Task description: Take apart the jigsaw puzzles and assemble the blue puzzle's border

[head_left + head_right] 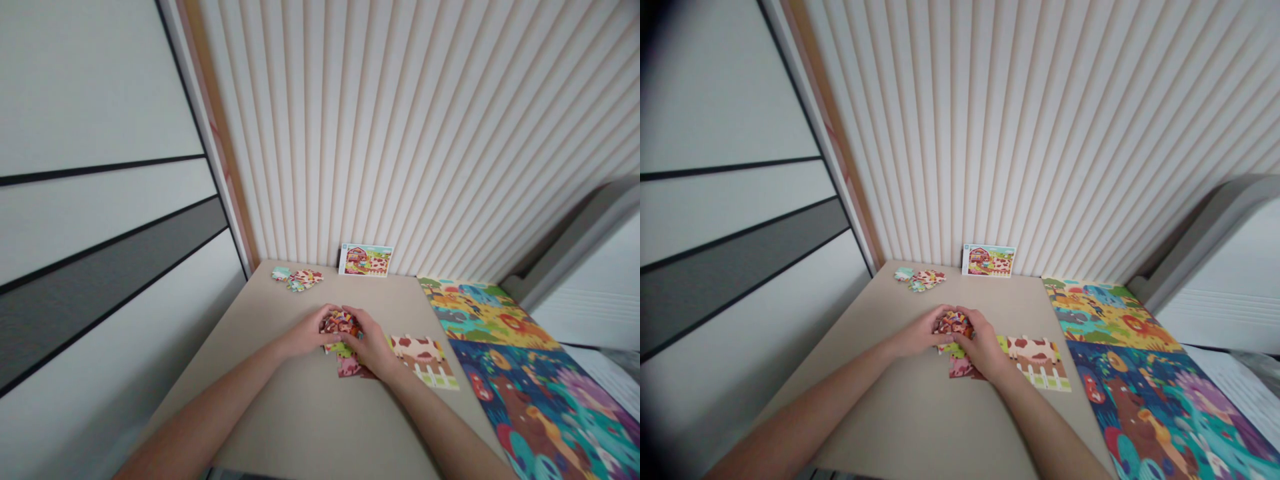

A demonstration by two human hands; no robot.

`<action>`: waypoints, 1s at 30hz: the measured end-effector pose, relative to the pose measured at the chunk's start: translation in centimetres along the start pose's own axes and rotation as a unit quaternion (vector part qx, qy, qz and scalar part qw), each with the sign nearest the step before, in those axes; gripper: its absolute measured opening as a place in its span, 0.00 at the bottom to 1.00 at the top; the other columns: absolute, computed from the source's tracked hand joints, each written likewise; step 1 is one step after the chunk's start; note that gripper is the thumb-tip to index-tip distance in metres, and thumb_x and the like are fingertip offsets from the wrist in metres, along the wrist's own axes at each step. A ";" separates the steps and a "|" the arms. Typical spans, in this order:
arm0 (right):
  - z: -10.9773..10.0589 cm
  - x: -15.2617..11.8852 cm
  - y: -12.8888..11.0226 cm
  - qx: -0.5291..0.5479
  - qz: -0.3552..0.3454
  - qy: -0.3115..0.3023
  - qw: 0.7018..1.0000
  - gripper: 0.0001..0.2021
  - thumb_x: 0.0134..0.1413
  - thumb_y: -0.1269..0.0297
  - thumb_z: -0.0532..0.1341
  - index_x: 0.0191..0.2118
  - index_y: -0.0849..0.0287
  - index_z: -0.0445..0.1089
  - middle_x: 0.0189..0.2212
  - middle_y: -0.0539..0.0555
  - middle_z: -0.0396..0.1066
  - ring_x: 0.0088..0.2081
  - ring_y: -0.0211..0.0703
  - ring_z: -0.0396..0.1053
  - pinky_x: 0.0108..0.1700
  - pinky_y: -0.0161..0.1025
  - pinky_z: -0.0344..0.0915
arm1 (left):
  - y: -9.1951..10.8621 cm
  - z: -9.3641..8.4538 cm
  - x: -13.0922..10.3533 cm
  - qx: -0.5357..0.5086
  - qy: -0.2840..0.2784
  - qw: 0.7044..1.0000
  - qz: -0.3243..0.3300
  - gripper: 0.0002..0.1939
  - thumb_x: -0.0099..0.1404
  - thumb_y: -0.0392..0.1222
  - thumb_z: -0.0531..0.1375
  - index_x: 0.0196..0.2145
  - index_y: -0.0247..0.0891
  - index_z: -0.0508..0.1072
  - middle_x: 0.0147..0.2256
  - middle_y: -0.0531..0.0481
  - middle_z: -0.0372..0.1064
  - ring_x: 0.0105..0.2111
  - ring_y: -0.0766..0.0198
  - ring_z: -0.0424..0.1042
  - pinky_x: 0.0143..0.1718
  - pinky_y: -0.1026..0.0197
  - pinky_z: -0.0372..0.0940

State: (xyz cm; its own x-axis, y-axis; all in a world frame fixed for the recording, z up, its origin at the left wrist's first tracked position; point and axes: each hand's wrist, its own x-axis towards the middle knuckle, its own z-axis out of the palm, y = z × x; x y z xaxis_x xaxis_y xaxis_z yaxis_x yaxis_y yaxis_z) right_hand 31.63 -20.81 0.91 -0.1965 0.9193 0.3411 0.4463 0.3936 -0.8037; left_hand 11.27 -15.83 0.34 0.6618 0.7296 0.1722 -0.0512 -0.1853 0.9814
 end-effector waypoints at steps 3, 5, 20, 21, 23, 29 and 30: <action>-0.2 -0.1 -0.7 -0.008 -0.049 -0.029 0.998 0.26 0.63 0.64 0.60 0.65 0.50 0.61 0.58 0.57 0.68 0.58 0.48 0.66 0.62 0.48 0.61 | -0.1 -0.9 0.1 -0.004 -0.006 1.000 -0.015 0.30 0.60 0.47 0.69 0.57 0.40 0.66 0.52 0.42 0.70 0.51 0.54 0.72 0.54 0.51 0.67; -0.2 -0.1 -1.1 -0.028 -0.071 -0.038 0.996 0.26 0.66 0.63 0.56 0.68 0.50 0.58 0.60 0.58 0.65 0.61 0.48 0.63 0.64 0.49 0.59 | 0.2 -1.9 0.1 0.008 0.005 1.000 -0.021 0.32 0.60 0.47 0.69 0.59 0.40 0.65 0.49 0.43 0.71 0.48 0.56 0.73 0.50 0.53 0.68; -6.5 -0.9 1.9 -0.241 0.034 -0.281 0.928 0.50 0.45 0.36 0.68 0.70 0.54 0.55 0.72 0.65 0.43 0.71 0.64 0.44 0.69 0.57 0.46 | -3.3 -14.6 -0.8 0.441 0.347 0.828 -0.005 0.29 0.64 0.44 0.58 0.62 0.33 0.61 0.51 0.37 0.70 0.52 0.49 0.70 0.55 0.47 0.65; -6.1 -0.9 1.8 -0.246 0.029 -0.267 0.931 0.47 0.48 0.37 0.67 0.70 0.53 0.56 0.72 0.64 0.45 0.71 0.63 0.44 0.69 0.57 0.46 | -3.9 -14.8 -0.7 0.456 0.350 0.818 0.000 0.30 0.65 0.44 0.57 0.63 0.32 0.60 0.53 0.35 0.68 0.54 0.48 0.68 0.57 0.45 0.63; -5.1 -0.8 1.6 -0.254 0.007 -0.224 0.941 0.37 0.57 0.41 0.62 0.67 0.54 0.61 0.70 0.64 0.50 0.70 0.61 0.48 0.69 0.57 0.48 | -4.7 -15.0 -0.6 0.481 0.351 0.803 0.003 0.32 0.66 0.45 0.57 0.64 0.30 0.58 0.54 0.33 0.67 0.56 0.46 0.66 0.59 0.44 0.61; -2.9 -0.6 1.4 -0.254 -0.042 -0.111 0.960 0.23 0.65 0.51 0.58 0.60 0.56 0.70 0.62 0.64 0.63 0.64 0.56 0.59 0.65 0.54 0.55 | -5.8 -15.1 -0.6 0.541 0.363 0.759 -0.018 0.36 0.68 0.51 0.56 0.66 0.27 0.54 0.58 0.28 0.62 0.61 0.42 0.61 0.61 0.43 0.58; -2.9 -0.6 1.4 -0.255 -0.045 -0.110 0.959 0.23 0.65 0.50 0.58 0.60 0.56 0.71 0.62 0.65 0.63 0.64 0.56 0.59 0.65 0.54 0.55 | -6.0 -15.1 -0.6 0.546 0.369 0.752 -0.028 0.37 0.68 0.53 0.56 0.66 0.27 0.54 0.60 0.27 0.60 0.62 0.42 0.59 0.62 0.43 0.57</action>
State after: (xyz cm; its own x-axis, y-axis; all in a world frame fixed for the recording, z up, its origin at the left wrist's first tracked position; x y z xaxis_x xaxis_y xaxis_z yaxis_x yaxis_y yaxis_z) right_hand 34.95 -20.75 0.98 -0.4091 0.8799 0.2417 0.7774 0.4748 -0.4126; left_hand -0.16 -5.21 -4.37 0.0243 0.8480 0.5294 0.8724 -0.2766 0.4030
